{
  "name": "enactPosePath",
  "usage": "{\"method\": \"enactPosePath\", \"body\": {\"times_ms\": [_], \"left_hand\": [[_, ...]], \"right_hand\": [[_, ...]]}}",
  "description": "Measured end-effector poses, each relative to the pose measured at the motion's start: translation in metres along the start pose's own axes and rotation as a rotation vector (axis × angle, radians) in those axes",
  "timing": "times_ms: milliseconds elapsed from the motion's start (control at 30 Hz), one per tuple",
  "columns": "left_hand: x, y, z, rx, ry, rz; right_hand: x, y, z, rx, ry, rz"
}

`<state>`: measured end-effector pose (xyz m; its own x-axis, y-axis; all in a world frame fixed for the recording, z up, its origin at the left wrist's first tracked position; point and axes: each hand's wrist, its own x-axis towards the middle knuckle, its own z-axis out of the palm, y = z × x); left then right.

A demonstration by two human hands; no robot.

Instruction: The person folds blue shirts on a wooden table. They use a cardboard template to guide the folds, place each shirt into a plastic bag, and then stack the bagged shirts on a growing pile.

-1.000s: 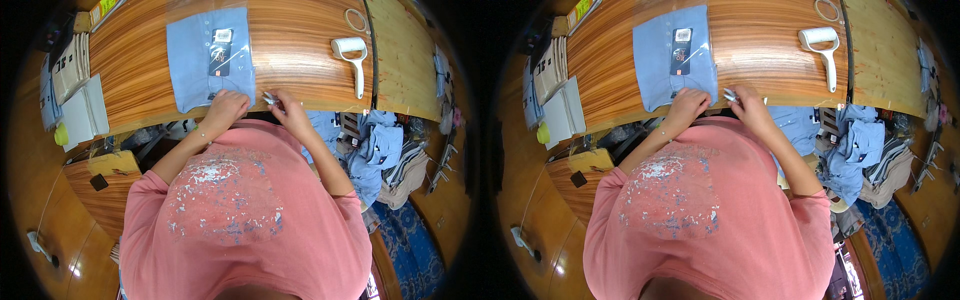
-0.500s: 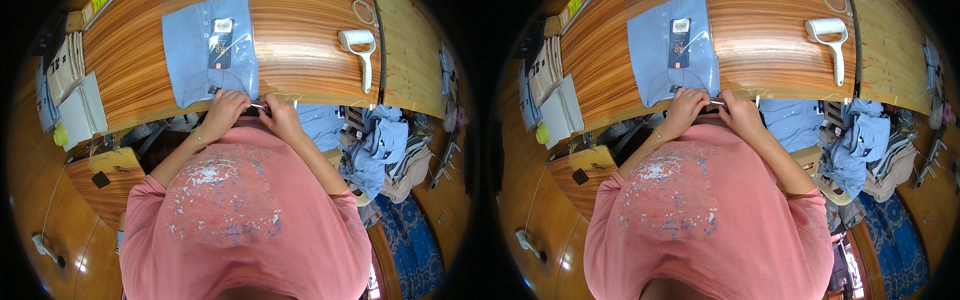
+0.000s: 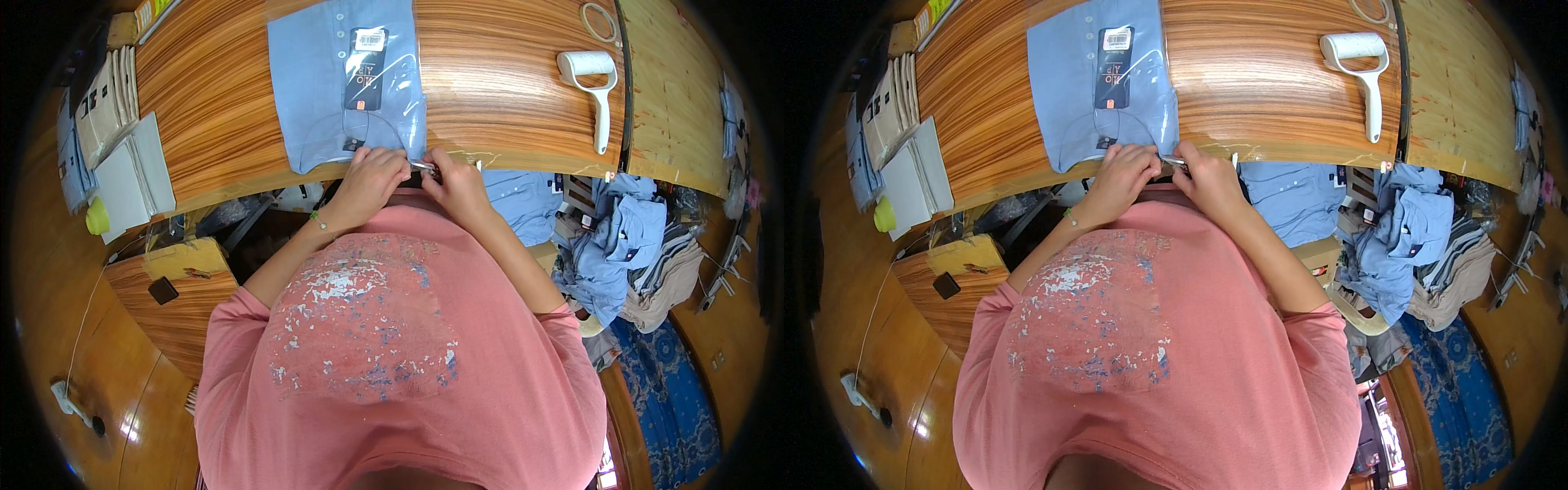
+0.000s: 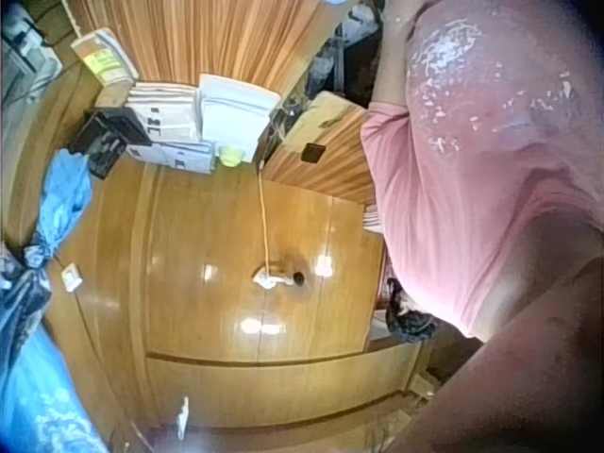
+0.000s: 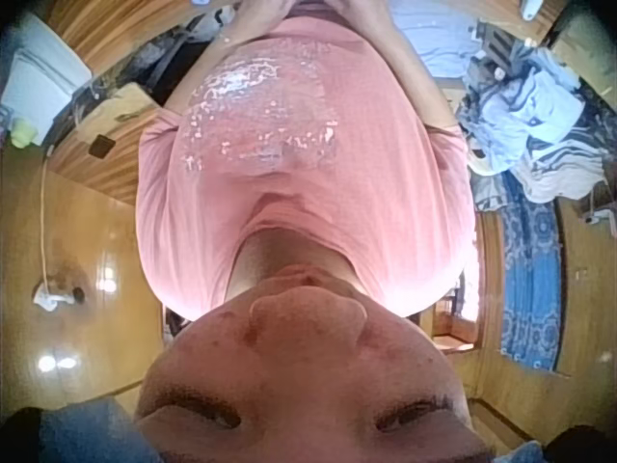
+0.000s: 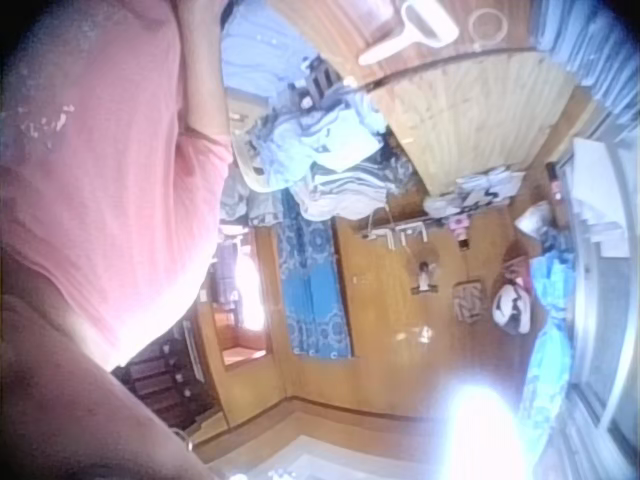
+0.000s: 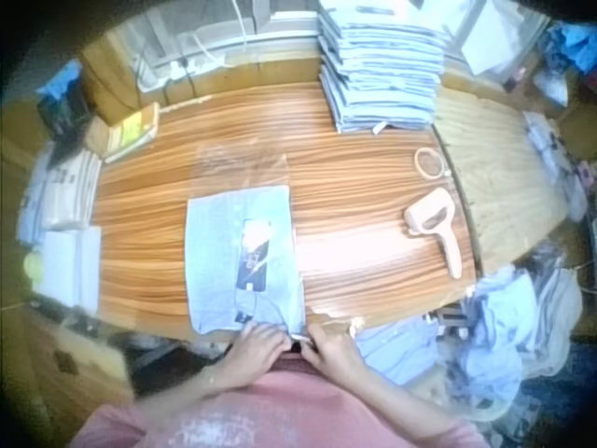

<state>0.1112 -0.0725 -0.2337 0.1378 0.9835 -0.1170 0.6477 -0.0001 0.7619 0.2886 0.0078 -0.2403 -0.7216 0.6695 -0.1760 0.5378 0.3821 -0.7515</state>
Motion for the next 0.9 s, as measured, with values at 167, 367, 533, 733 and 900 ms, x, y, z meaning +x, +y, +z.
{"method": "enactPosePath", "body": {"times_ms": [167,367,533,733,900], "left_hand": [[-0.002,0.002,-0.003,0.011,-0.027,0.017],[-0.004,0.003,-0.003,0.023,-0.044,0.012],[-0.004,0.003,-0.002,0.026,-0.026,0.021],[-0.003,0.004,-0.004,0.048,-0.058,0.023],[-0.009,0.004,-0.007,0.006,0.027,0.085]], "right_hand": [[0.000,-0.001,0.000,0.034,0.005,0.018],[-0.001,-0.004,-0.003,-0.023,0.017,-0.015],[-0.003,-0.001,-0.003,-0.013,-0.028,-0.022],[-0.003,0.000,-0.002,-0.003,-0.004,-0.016],[0.001,0.012,-0.011,0.079,0.063,0.142]]}}
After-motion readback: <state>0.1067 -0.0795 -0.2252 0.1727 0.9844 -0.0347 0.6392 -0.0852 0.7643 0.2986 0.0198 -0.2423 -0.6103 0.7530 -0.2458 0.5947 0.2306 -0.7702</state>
